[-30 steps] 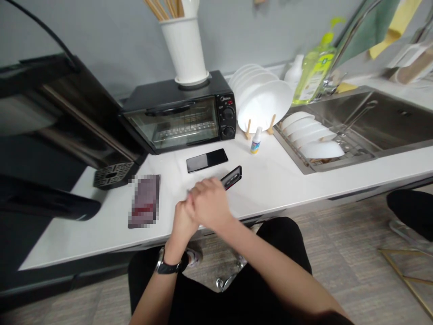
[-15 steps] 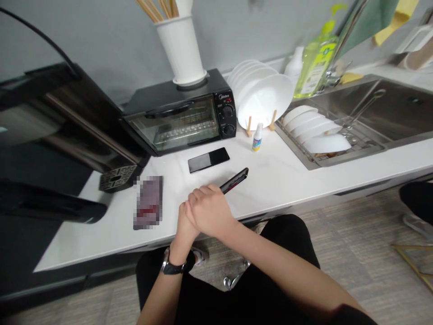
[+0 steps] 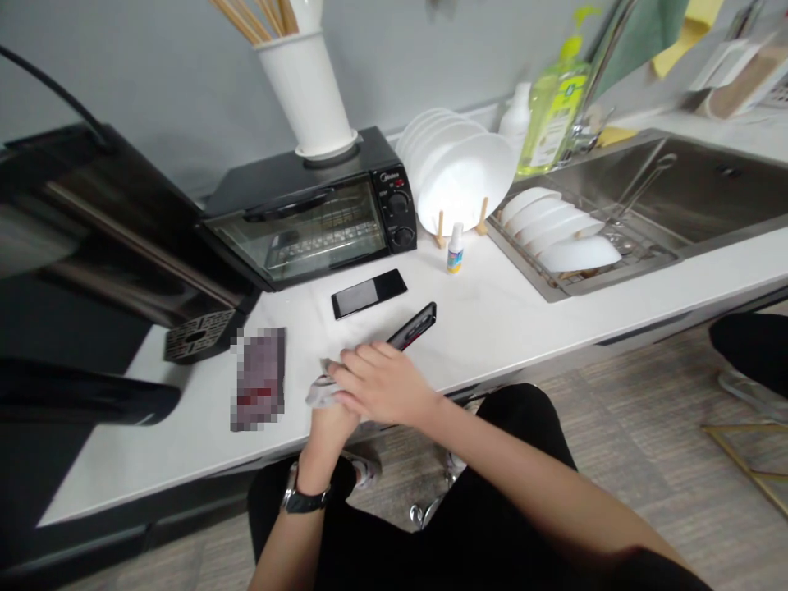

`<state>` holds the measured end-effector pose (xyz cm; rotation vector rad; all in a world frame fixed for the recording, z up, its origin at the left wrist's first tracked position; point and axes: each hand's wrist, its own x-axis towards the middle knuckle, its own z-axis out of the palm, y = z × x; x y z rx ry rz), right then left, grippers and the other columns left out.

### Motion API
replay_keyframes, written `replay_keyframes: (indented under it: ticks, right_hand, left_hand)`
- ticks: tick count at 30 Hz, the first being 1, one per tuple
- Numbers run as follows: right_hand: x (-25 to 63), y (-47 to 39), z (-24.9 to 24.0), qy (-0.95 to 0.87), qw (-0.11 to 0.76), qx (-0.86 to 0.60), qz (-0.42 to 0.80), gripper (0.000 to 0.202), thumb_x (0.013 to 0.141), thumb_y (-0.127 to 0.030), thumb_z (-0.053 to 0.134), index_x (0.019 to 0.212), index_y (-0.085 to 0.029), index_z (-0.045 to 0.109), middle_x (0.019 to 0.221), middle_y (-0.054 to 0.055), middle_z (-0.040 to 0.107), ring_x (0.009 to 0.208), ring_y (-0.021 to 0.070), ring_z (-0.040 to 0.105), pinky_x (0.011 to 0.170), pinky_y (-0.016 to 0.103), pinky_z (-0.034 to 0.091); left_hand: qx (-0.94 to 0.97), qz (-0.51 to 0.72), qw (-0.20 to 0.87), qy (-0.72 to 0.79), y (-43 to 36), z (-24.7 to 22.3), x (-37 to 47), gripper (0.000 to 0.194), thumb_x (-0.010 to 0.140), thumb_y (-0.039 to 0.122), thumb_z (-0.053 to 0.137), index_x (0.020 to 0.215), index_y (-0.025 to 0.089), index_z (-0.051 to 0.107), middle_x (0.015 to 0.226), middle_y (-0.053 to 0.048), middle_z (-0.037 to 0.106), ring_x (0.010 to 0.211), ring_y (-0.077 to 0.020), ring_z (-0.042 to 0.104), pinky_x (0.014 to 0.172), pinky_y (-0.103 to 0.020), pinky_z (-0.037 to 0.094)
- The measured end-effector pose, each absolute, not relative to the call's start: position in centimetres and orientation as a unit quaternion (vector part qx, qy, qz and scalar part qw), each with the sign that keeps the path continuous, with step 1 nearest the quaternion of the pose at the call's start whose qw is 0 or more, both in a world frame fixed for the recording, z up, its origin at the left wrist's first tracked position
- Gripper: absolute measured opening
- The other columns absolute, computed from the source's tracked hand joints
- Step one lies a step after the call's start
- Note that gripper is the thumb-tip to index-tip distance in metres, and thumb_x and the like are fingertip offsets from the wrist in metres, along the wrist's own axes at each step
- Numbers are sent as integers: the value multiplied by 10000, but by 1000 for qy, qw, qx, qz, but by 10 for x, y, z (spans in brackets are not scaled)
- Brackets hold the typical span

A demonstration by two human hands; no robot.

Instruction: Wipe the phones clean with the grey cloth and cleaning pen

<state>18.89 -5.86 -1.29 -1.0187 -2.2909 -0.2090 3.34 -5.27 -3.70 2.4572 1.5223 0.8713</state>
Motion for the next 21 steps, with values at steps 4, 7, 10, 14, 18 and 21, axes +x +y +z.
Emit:
replay_keyframes:
  ticks: [4, 7, 10, 14, 18, 21]
  right_hand:
    - [252, -31, -3, -795, 305, -523, -31, 475, 1100, -453, 348, 834, -203, 652, 805, 83, 656, 779, 226, 529, 756, 365, 357]
    - [259, -20, -5, -669, 431, -592, 126, 531, 1073, -555, 362, 677, -237, 515, 683, 34, 556, 678, 192, 480, 693, 335, 349]
    - [222, -25, -18, -586, 512, -590, 215, 642, 1066, -693, 229, 616, -263, 386, 551, -18, 422, 553, 161, 417, 579, 311, 334]
    - [194, -33, -16, -501, 579, -597, 239, 631, 1055, -733, 127, 670, -275, 328, 554, -34, 382, 531, 151, 392, 516, 298, 337]
    - [212, -36, 26, -487, 653, -562, 142, 588, 1096, -649, 210, 737, -255, 457, 657, -6, 492, 626, 172, 472, 600, 310, 394]
    - [217, -39, 59, -703, 537, -462, 64, 540, 1139, -481, 264, 827, -219, 618, 830, 50, 653, 806, 202, 589, 744, 336, 435]
  left_hand:
    - [786, 304, 157, 514, -55, -30, 36, 322, 991, 303, 625, 729, 169, 755, 551, -13, 671, 496, -135, 595, 535, -234, 413]
    - [701, 409, 221, 541, -60, -19, 44, 320, 950, 387, 696, 763, 144, 784, 598, -14, 710, 536, -135, 618, 570, -222, 466]
    - [597, 530, 245, 549, -63, -7, 54, 312, 920, 433, 729, 903, 134, 818, 752, -35, 789, 673, -175, 713, 658, -239, 557]
    - [603, 545, 212, 542, -62, 4, 65, 334, 925, 434, 711, 881, 123, 825, 736, -55, 796, 636, -187, 711, 624, -254, 558]
    - [671, 485, 162, 537, -57, 8, 68, 346, 950, 386, 669, 711, 151, 753, 549, -6, 677, 468, -128, 564, 513, -235, 434]
    - [718, 440, 137, 521, -51, 10, 69, 387, 936, 275, 607, 559, 190, 606, 488, -1, 602, 426, -119, 494, 483, -255, 357]
